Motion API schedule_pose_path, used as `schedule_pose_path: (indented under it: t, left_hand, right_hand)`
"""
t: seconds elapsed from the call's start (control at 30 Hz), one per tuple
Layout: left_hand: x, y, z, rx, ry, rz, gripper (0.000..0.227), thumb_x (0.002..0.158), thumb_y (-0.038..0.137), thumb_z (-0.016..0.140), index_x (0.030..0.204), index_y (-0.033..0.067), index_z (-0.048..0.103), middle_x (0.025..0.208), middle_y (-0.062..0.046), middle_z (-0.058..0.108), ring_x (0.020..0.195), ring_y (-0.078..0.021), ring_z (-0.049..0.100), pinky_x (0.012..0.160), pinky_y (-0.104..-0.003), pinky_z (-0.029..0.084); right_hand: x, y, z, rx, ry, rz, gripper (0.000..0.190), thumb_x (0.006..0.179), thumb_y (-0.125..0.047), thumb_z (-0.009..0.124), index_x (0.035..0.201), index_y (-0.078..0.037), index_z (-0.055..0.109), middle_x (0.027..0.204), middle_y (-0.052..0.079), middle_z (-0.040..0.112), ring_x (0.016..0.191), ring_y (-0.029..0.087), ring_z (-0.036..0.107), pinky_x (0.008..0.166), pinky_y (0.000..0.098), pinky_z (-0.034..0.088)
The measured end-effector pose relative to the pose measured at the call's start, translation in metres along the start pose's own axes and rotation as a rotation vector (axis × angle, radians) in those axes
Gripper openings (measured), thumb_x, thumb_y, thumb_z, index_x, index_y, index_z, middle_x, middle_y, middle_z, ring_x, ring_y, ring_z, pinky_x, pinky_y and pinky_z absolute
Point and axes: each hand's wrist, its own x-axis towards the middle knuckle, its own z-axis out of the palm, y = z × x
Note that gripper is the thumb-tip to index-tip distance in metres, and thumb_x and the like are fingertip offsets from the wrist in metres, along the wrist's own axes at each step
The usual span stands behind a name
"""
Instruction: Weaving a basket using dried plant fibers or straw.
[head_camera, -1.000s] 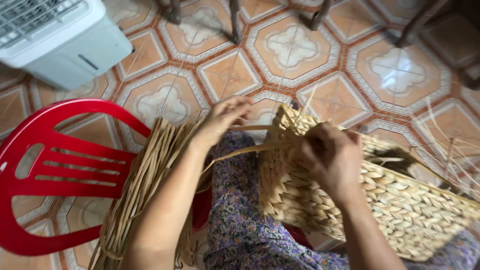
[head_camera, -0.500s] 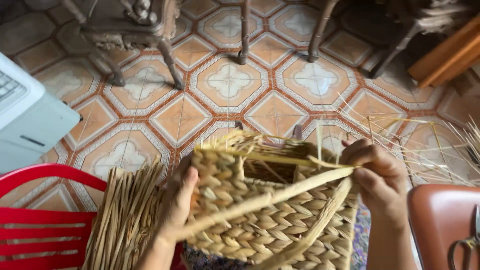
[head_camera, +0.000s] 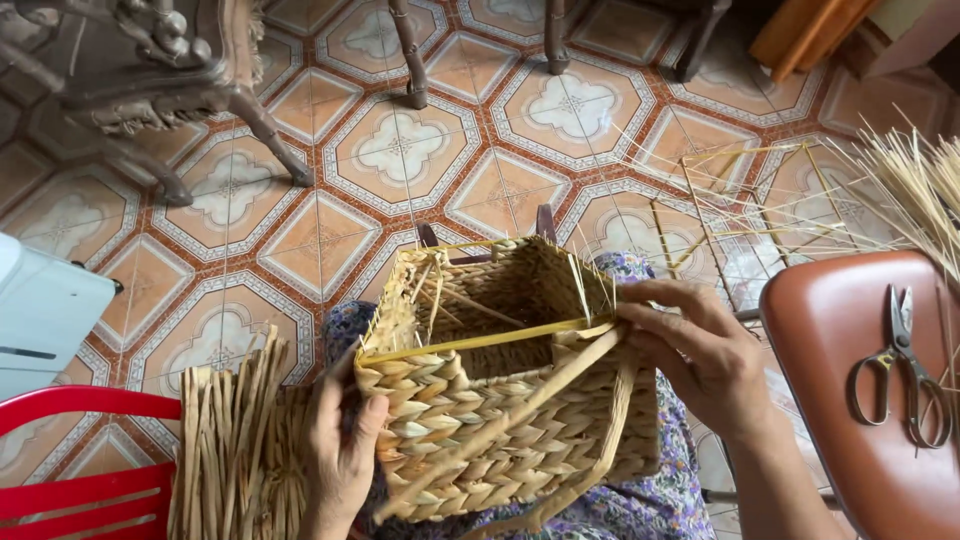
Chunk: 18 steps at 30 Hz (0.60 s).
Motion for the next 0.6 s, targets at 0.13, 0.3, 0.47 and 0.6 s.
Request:
schedule_pose_path:
  t: [0.13,0.3,0.47,0.6]
  left_hand:
    - [0.012,0.024,0.001,0.340,0.164,0.213,0.046,0.099,0.029,0.066,0.136,0.0012,0.058,0.120,-0.011,0.065,0.103,-0.0164,0.064,0.087,-0.030,0.055]
    - [0.033,0.042,0.007,0.261,0.131,0.319,0.019,0.102,0.011,0.066,0.119,0.0041,0.067,0.106,-0.009,0.072,0.089,-0.0124,0.068,0.074,-0.027,0.058]
    - [0.055,0.071,0.031,-0.019,-0.231,0.302,0.014,0.104,0.008,0.063,0.114,0.0014,0.070,0.092,-0.007,0.076,0.070,-0.0101,0.072,0.052,-0.018,0.058]
    - [0.066,0.098,0.072,-0.028,-0.434,0.202,0.016,0.100,0.011,0.064,0.110,0.0026,0.074,0.082,-0.005,0.074,0.055,-0.0083,0.062,0.041,-0.018,0.049]
  right_hand:
    - [0.001,-0.003,0.003,-0.094,0.052,-0.051,0.031,0.081,-0.006,0.080,0.112,-0.007,0.075,0.113,0.010,0.070,0.105,0.024,0.068,0.087,0.0344,0.058]
    - [0.000,0.005,0.010,-0.137,0.079,-0.070,0.027,0.082,-0.004,0.081,0.107,-0.005,0.073,0.106,0.010,0.070,0.098,0.022,0.069,0.081,0.0337,0.058]
    - [0.000,0.018,0.015,-0.021,0.037,0.018,0.021,0.089,0.003,0.072,0.108,-0.002,0.062,0.105,0.011,0.071,0.095,0.021,0.072,0.079,0.0312,0.059]
    - [0.014,0.002,0.010,-0.006,-0.008,0.011,0.024,0.088,0.002,0.071,0.110,-0.002,0.063,0.100,0.011,0.069,0.087,0.022,0.070,0.073,0.0308,0.058]
